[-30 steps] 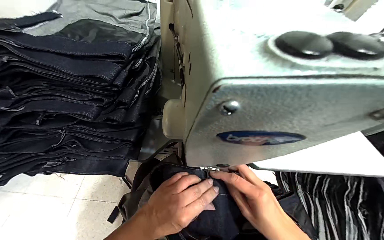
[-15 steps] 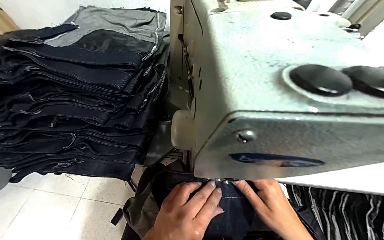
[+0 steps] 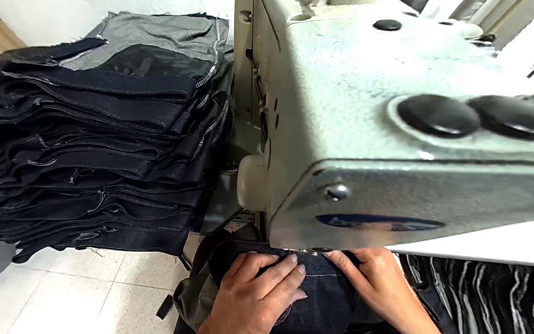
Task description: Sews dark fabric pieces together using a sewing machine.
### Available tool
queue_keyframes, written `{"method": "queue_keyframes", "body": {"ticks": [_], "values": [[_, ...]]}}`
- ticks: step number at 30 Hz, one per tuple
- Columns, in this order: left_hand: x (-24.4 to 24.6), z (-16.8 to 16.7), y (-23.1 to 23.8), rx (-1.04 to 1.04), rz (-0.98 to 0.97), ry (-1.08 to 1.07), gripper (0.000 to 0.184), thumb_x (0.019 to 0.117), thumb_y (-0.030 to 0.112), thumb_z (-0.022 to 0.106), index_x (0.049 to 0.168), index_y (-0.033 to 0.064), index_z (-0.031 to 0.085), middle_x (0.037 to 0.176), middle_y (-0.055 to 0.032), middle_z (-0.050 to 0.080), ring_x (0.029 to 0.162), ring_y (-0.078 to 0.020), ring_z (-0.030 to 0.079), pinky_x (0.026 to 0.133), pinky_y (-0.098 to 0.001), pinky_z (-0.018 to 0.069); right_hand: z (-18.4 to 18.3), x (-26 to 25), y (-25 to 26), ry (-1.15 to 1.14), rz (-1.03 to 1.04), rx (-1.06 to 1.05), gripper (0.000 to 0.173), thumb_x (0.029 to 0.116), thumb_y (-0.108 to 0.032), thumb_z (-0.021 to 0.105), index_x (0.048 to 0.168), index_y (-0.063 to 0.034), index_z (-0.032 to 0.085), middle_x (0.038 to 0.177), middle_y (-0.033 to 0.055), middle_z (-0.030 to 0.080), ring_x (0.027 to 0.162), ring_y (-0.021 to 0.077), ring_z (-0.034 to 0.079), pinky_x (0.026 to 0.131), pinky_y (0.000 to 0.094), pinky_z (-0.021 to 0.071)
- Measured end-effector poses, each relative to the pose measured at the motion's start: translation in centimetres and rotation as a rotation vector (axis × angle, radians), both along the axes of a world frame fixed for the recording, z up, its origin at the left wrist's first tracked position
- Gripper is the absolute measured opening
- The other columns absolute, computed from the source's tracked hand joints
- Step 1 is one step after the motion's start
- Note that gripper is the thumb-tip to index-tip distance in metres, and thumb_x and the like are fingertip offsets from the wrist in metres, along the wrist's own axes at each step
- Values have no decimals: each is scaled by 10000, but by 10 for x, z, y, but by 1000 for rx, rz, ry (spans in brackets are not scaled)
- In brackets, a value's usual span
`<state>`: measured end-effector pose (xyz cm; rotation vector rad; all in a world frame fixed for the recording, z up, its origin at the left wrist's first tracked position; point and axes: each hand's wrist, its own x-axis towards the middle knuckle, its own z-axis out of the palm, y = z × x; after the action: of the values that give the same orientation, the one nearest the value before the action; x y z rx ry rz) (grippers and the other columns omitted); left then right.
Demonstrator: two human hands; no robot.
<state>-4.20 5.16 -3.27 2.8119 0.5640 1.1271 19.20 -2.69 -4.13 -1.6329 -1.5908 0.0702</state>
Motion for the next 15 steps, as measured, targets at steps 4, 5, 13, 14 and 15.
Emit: {"method": "queue_keyframes", "body": {"ticks": [4, 5, 13, 14, 15], "values": [[0, -3, 1, -63, -29, -55, 211, 1012, 366, 629, 1095, 237, 773, 1191, 78, 745, 1065, -99, 636, 948, -258, 448, -3, 3, -3, -30, -29, -5, 474, 1039, -508, 483, 862, -138, 721, 798, 1, 695, 828, 108, 652, 779, 316, 489], [-2, -4, 2, -75, -40, -69, 199, 1006, 363, 641, 1083, 235, 774, 1184, 78, 747, 1069, -96, 635, 951, -252, 448, -4, 2, -3, -37, -37, -5, 480, 1043, -511, 474, 866, -139, 720, 797, 2, 694, 821, 118, 653, 770, 326, 492], [-2, -6, 2, -120, -101, -94, 146, 984, 288, 684, 1035, 198, 787, 1167, 52, 757, 1124, -103, 633, 997, -244, 442, -9, 0, -4, -53, -97, -13, 487, 1040, -523, 452, 869, -158, 724, 812, -18, 685, 832, 137, 657, 757, 356, 512], [-2, -4, 1, -147, -114, -83, 148, 983, 289, 686, 1032, 197, 791, 1167, 49, 758, 1131, -102, 631, 1000, -240, 440, -9, 0, -5, -51, -101, -18, 483, 1037, -526, 453, 879, -161, 725, 819, -23, 682, 840, 137, 652, 763, 355, 507], [-3, -1, 1, -187, -131, -65, 157, 985, 292, 683, 1034, 190, 792, 1169, 42, 758, 1146, -103, 629, 1013, -237, 438, -9, -1, -5, -50, -104, -21, 481, 1035, -532, 457, 891, -161, 728, 830, -22, 688, 847, 140, 657, 775, 361, 510]]}}
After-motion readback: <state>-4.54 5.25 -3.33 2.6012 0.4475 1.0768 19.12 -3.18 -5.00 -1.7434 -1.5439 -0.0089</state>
